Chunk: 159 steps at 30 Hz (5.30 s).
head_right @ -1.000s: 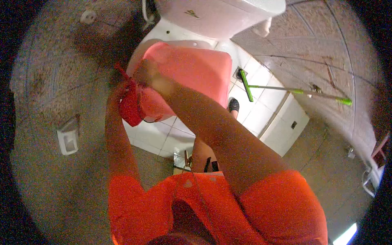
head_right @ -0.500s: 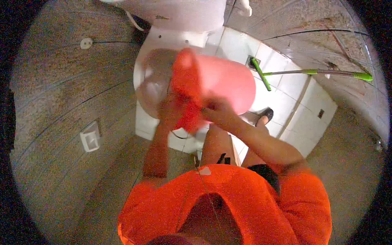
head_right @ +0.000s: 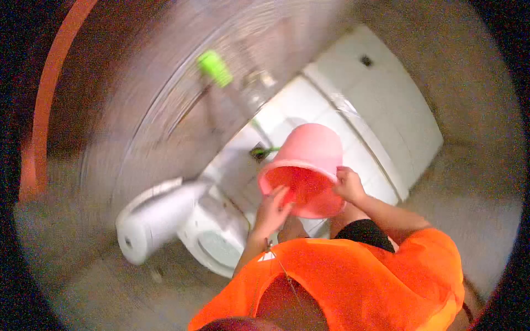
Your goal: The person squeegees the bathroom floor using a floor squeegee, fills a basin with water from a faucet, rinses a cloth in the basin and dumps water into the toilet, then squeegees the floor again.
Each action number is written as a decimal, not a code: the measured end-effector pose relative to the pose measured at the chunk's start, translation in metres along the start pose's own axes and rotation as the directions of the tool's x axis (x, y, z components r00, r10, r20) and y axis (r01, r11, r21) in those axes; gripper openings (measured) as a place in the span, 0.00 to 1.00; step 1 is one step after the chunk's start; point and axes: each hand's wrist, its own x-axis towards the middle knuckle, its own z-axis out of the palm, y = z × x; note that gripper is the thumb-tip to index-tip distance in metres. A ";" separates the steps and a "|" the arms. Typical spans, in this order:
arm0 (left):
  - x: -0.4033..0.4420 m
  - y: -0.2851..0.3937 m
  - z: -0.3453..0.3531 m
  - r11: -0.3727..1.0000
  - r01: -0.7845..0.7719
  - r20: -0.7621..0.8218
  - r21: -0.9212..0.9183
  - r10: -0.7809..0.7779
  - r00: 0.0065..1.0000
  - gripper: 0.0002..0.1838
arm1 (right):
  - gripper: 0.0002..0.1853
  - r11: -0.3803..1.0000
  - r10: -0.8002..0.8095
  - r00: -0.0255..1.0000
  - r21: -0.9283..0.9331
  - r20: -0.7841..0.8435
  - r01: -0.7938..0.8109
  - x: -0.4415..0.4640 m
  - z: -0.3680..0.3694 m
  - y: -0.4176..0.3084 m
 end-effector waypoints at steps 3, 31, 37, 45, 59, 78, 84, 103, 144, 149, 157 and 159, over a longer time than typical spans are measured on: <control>0.060 -0.020 0.001 0.990 0.111 -0.200 -0.091 -0.127 0.972 0.18 | 0.13 0.956 0.211 0.963 0.242 -0.166 -0.168 0.010 -0.033 0.081; 0.305 -0.056 0.065 0.898 0.290 -0.244 -0.330 -0.378 0.893 0.12 | 0.21 0.579 0.377 0.891 0.815 -0.254 -0.013 0.307 -0.092 0.345; 0.288 0.064 0.137 0.965 0.077 -0.092 0.250 -0.056 0.994 0.13 | 0.42 0.136 -0.318 0.718 0.720 -0.619 0.681 0.187 -0.163 0.046; 0.106 -0.016 0.069 0.953 0.146 -0.141 0.267 -0.111 0.984 0.12 | 0.06 0.216 -0.579 0.786 0.890 -0.215 0.403 0.082 -0.083 -0.060; 0.042 -0.139 0.092 0.902 0.404 0.035 -0.154 -0.403 0.914 0.08 | 0.07 0.363 -0.048 0.988 0.919 -0.147 0.154 -0.015 0.083 -0.057; 0.101 -0.110 0.063 0.772 -0.381 0.481 0.509 0.112 0.870 0.04 | 0.04 0.623 -0.098 0.825 0.612 -0.556 0.487 -0.107 0.093 -0.070; 0.064 -0.202 0.114 0.671 -0.354 0.425 0.652 0.063 0.903 0.05 | 0.06 0.496 0.200 0.786 0.752 -0.585 0.434 -0.145 0.223 -0.056; -0.479 -0.067 0.413 0.601 -0.698 0.814 0.389 0.131 0.566 0.08 | 0.09 0.430 0.465 0.710 0.836 -0.529 0.341 -0.736 0.250 0.035; -0.506 -0.033 0.464 0.737 -0.621 0.827 0.266 0.157 0.540 0.16 | 0.11 0.558 0.801 0.172 0.820 -0.573 0.128 -0.806 0.303 0.040; -0.456 -0.061 0.459 0.778 -0.517 0.768 0.355 0.073 0.637 0.14 | 0.09 0.527 0.806 0.202 0.830 -0.557 0.184 -0.737 0.305 0.068; -0.304 -0.145 0.351 0.722 -0.459 0.547 0.518 0.133 0.826 0.13 | 0.07 0.343 0.756 0.356 0.796 -0.549 0.498 -0.541 0.342 0.039; -0.274 -0.150 0.320 0.786 -0.376 0.502 0.490 0.098 0.859 0.12 | 0.06 0.324 0.760 0.351 0.788 -0.547 0.524 -0.504 0.344 0.025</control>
